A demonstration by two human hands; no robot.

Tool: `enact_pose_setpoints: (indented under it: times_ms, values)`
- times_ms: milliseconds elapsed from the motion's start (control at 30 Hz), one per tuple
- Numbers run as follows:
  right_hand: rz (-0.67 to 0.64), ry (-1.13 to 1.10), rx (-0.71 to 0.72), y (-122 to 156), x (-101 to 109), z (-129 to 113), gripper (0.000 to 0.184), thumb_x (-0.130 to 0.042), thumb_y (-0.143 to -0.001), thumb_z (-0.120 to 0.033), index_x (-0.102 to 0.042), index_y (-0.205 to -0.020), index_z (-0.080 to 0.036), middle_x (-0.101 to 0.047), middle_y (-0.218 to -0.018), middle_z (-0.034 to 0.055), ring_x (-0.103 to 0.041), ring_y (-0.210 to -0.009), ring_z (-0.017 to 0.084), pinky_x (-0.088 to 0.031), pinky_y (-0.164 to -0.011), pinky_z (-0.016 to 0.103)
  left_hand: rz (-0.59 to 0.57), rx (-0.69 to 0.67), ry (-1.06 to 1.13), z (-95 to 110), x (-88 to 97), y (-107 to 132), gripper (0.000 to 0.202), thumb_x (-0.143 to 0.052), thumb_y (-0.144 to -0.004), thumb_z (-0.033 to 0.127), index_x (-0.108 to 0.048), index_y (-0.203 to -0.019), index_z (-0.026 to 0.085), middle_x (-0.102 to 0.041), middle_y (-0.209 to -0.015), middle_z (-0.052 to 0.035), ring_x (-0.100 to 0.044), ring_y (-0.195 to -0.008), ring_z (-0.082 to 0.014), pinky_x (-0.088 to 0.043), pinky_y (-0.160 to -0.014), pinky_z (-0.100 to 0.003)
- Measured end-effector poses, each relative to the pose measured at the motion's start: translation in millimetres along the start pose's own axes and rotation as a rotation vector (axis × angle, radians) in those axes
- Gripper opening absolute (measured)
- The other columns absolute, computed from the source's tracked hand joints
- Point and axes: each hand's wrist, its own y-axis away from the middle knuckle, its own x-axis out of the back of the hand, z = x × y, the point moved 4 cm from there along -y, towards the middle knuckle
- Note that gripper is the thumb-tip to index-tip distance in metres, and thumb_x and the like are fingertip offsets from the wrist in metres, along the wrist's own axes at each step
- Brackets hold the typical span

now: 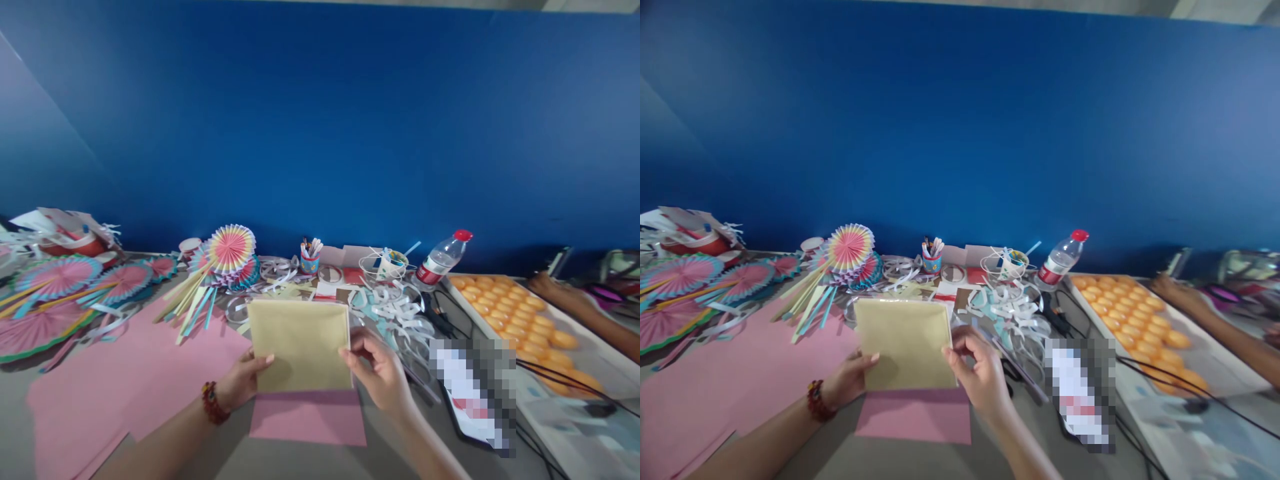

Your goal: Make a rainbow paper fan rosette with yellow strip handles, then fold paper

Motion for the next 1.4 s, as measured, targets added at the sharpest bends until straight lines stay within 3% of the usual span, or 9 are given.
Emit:
enact_pose_setpoints:
  times_ms: [233, 367, 433, 600, 767, 900, 1200, 1367, 1400]
  values:
    - [0.025, 0.008, 0.014, 3, 2, -5, 0.029, -0.058, -0.092, -0.028, -0.05, -0.065, -0.021, -0.052, -0.066, -0.0011, -0.053, -0.061, 0.014, -0.043, -0.055, 0.022, 0.023, -0.014, 0.043, 1, -5.3, 0, 0.033, -0.082, -0.073, 0.026, -0.074, -0.103, 0.014, -0.077, -0.099, -0.0114, -0.074, -0.087, -0.0263, -0.059, -0.08, -0.038]
    - [0.117, 0.086, 0.003, 10, 7, -2, 0.004, -0.056, -0.093, -0.024, -0.059, -0.096, -0.023, -0.06, -0.079, 0.0009, -0.059, -0.065, 0.014, -0.048, -0.06, 0.023, 0.042, 0.001, 0.059, 3, -5.0, -1, 0.036, -0.085, -0.068, 0.028, -0.075, -0.099, 0.013, -0.077, -0.093, -0.0115, -0.074, -0.082, -0.0262, -0.059, -0.075, -0.035]
    - [0.153, 0.14, 0.062, 12, 10, -5, 0.014, -0.055, -0.093, -0.021, -0.058, -0.106, -0.024, -0.064, -0.097, 0.0056, -0.064, -0.079, 0.017, -0.052, -0.068, 0.025, 0.036, 0.007, 0.065, 3, -3.7, -1, 0.036, -0.085, -0.068, 0.029, -0.075, -0.098, 0.013, -0.077, -0.091, -0.0114, -0.074, -0.081, -0.0258, -0.059, -0.073, -0.033]
    - [0.05, 0.322, 0.125, 9, 11, -16, 0.011, -0.053, -0.094, -0.021, -0.064, -0.094, -0.023, -0.066, -0.106, 0.0092, -0.062, -0.105, 0.024, -0.049, -0.088, 0.032, 0.016, -0.001, 0.09, 2, -1.7, 0, 0.025, -0.085, -0.07, 0.024, -0.077, -0.092, 0.014, -0.077, -0.082, -0.0083, -0.073, -0.074, -0.0213, -0.058, -0.069, -0.028]
    - [-0.069, 0.225, 0.012, 5, 3, -18, 0.026, -0.048, -0.095, -0.027, -0.058, -0.073, -0.021, -0.065, -0.089, 0.0065, -0.063, -0.089, 0.021, -0.048, -0.071, 0.026, -0.04, -0.015, 0.126, -1, -4.4, 2, 0.016, -0.082, -0.073, 0.021, -0.078, -0.087, 0.015, -0.077, -0.083, -0.0073, -0.073, -0.077, -0.0203, -0.057, -0.074, -0.029]
    - [-0.032, 0.162, 0.0, 3, 1, -18, 0.026, -0.054, -0.091, -0.028, -0.054, -0.067, -0.021, -0.062, -0.083, 0.0047, -0.061, -0.091, 0.022, -0.045, -0.072, 0.027, -0.091, -0.027, 0.125, -2, -6.5, 1, 0.017, -0.082, -0.073, 0.019, -0.077, -0.089, 0.015, -0.078, -0.091, -0.0084, -0.073, -0.083, -0.0216, -0.057, -0.077, -0.03]
    - [0.008, 0.055, 0.026, 6, 4, -21, 0.031, -0.058, -0.09, -0.026, -0.042, -0.065, -0.022, -0.059, -0.081, 0.0028, -0.059, -0.078, 0.017, -0.044, -0.066, 0.026, -0.054, -0.004, 0.101, -4, -3.6, -4, 0.037, -0.08, -0.074, 0.022, -0.072, -0.109, 0.015, -0.076, -0.106, -0.0126, -0.072, -0.096, -0.0283, -0.056, -0.089, -0.04]
    - [0.154, 0.268, 0.098, 11, 10, -22, 0.003, -0.057, -0.091, -0.021, -0.059, -0.093, -0.022, -0.062, -0.096, 0.006, -0.062, -0.086, 0.019, -0.049, -0.072, 0.028, -0.042, 0.001, 0.111, -5, -4.1, -4, 0.034, -0.08, -0.074, 0.022, -0.073, -0.106, 0.013, -0.076, -0.103, -0.0128, -0.072, -0.096, -0.0289, -0.056, -0.09, -0.04]
    - [0.179, 0.298, 0.123, 12, 12, -23, 0.009, -0.057, -0.091, -0.02, -0.059, -0.099, -0.023, -0.062, -0.103, 0.0075, -0.062, -0.092, 0.02, -0.05, -0.075, 0.028, -0.043, -0.002, 0.114, -4, -3.9, -4, 0.033, -0.08, -0.074, 0.022, -0.073, -0.106, 0.013, -0.076, -0.103, -0.0124, -0.072, -0.096, -0.0287, -0.056, -0.09, -0.04]
